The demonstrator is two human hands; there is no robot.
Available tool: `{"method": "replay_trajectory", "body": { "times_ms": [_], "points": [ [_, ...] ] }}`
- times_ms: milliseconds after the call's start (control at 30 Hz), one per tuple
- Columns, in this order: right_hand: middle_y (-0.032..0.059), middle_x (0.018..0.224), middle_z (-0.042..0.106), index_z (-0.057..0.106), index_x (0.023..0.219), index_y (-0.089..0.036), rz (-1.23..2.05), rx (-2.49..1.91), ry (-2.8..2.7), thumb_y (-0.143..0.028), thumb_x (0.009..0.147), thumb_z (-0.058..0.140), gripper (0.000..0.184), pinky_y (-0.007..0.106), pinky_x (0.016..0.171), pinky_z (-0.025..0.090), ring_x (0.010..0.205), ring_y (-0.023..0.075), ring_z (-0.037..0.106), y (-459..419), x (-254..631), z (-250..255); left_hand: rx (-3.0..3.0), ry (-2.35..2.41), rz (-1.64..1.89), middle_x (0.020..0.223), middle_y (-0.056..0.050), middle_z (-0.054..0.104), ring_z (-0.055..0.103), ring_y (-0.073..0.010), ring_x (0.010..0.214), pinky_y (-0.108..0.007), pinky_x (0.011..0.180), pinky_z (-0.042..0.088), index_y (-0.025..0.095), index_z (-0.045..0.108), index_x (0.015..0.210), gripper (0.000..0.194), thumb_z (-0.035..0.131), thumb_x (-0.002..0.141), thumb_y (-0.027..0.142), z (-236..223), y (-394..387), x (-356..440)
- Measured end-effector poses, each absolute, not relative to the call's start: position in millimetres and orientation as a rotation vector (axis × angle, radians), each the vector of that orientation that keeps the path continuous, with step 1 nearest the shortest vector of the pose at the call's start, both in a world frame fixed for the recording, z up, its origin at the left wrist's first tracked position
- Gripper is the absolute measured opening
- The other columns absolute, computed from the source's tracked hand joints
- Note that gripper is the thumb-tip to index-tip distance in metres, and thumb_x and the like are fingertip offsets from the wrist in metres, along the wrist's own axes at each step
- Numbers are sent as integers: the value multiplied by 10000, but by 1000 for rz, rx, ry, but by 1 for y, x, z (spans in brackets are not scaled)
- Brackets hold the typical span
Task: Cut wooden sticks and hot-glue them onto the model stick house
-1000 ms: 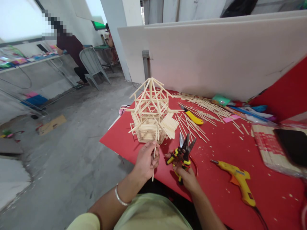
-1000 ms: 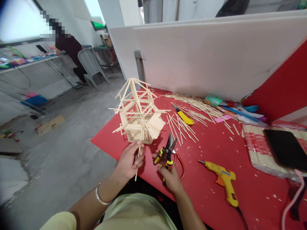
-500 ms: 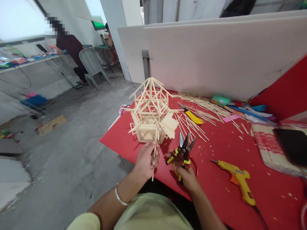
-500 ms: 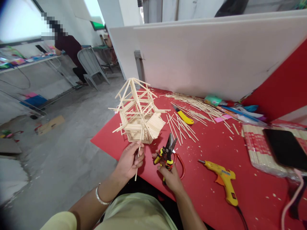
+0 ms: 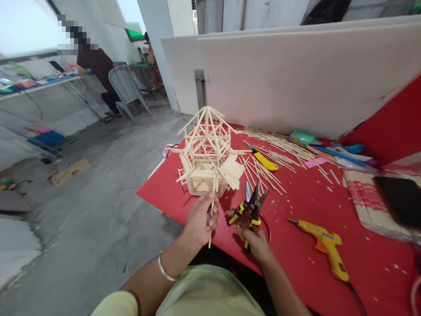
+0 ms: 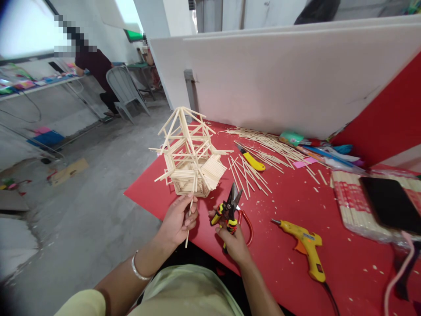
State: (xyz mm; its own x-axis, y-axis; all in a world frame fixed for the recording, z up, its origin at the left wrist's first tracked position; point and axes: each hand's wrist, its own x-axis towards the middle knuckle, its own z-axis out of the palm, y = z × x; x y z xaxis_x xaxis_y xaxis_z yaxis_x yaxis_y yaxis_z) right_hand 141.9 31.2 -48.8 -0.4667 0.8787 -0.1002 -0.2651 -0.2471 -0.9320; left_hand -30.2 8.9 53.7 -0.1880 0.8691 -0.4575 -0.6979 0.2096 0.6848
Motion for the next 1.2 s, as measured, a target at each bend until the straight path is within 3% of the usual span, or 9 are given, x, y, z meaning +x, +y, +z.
{"method": "replay_trajectory", "body": {
  "times_ms": [767,933,1200],
  "points": [
    [91,1287,668,629,1237,-268,1778,-856,-1234,-355,793,679,455,508,1132,361,1212,261,606,31,140,-47,230,1041,1430,568,69,498,301,-16,336,-146,313,154,165,562,827,366,747,773,475,50,9,-30],
    [102,1281,664,616,1261,-244,1725,-897,-1461,-310,817,621,449,533,1097,404,1207,276,604,28,147,-32,491,1217,1596,555,65,489,303,-20,348,-165,331,188,160,599,783,331,700,832,471,48,-4,-28],
    [124,1492,451,329,1498,-271,973,-1068,-2114,-126,794,534,747,553,1144,353,1401,302,408,-5,181,12,1062,1423,1579,585,34,492,426,-81,512,-212,511,370,176,681,808,253,604,928,385,50,-23,-22]
  ]
}}
